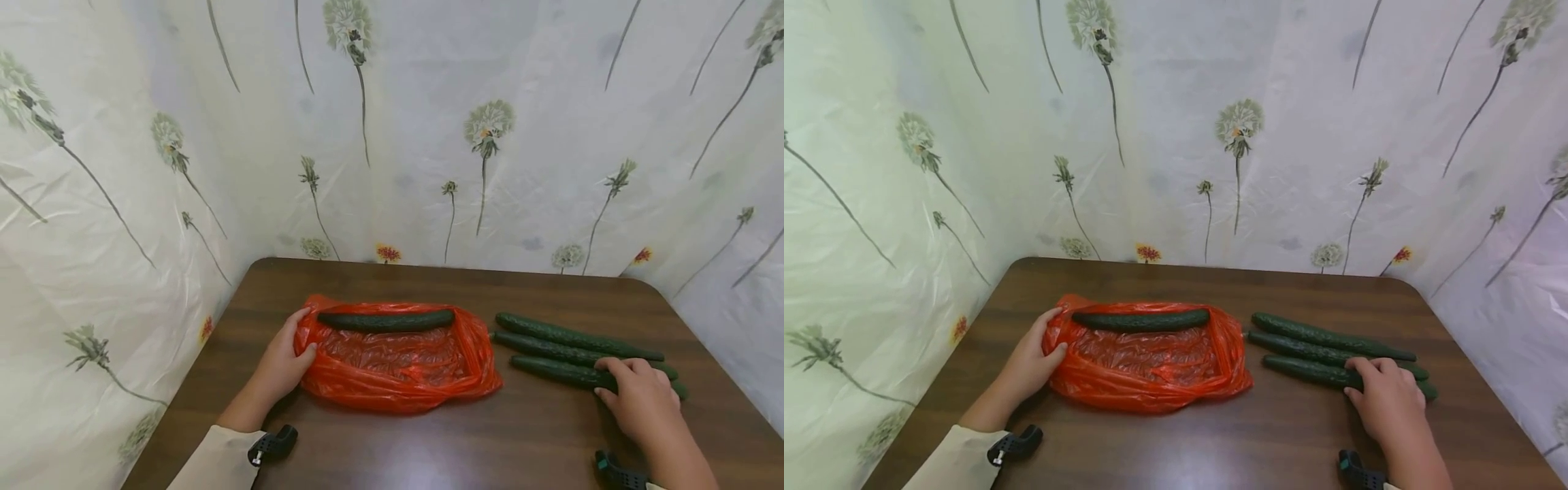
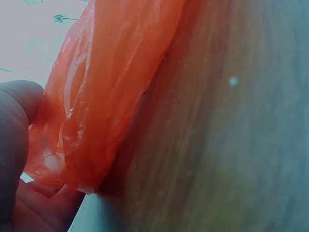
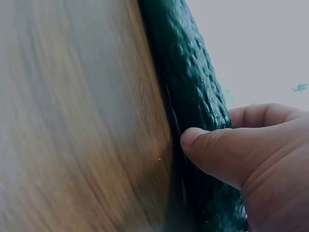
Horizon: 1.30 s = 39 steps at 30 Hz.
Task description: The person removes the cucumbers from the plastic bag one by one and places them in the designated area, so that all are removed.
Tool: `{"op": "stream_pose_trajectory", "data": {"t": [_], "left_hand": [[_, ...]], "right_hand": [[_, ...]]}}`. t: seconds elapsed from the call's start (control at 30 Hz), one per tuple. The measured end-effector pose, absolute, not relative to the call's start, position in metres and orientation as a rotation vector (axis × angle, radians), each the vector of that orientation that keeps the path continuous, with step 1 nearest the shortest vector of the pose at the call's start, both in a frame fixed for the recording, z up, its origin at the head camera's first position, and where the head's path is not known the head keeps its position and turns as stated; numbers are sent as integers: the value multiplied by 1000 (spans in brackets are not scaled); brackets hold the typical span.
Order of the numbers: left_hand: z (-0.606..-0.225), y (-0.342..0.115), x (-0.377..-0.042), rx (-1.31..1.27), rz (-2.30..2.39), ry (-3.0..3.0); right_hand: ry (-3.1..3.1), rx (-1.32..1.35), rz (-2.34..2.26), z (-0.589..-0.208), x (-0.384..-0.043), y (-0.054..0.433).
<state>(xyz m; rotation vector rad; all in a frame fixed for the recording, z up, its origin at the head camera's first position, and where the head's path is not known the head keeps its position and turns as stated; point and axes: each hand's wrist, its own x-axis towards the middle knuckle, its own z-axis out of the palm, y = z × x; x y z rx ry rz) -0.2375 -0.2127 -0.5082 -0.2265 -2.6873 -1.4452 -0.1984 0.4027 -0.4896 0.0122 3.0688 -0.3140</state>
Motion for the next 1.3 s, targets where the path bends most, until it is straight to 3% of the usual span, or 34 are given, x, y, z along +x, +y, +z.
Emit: {"op": "stream_pose_trajectory", "data": {"t": [0.57,1.3], "left_hand": [[-508,-213,-238,-185,-1447,-2699],[-509,-212,-239,-200,-1456,-2687]], "right_hand": [[3041,52,-290,-486,-204,391],[3234,-199,-540,-473,-201,364]]}}
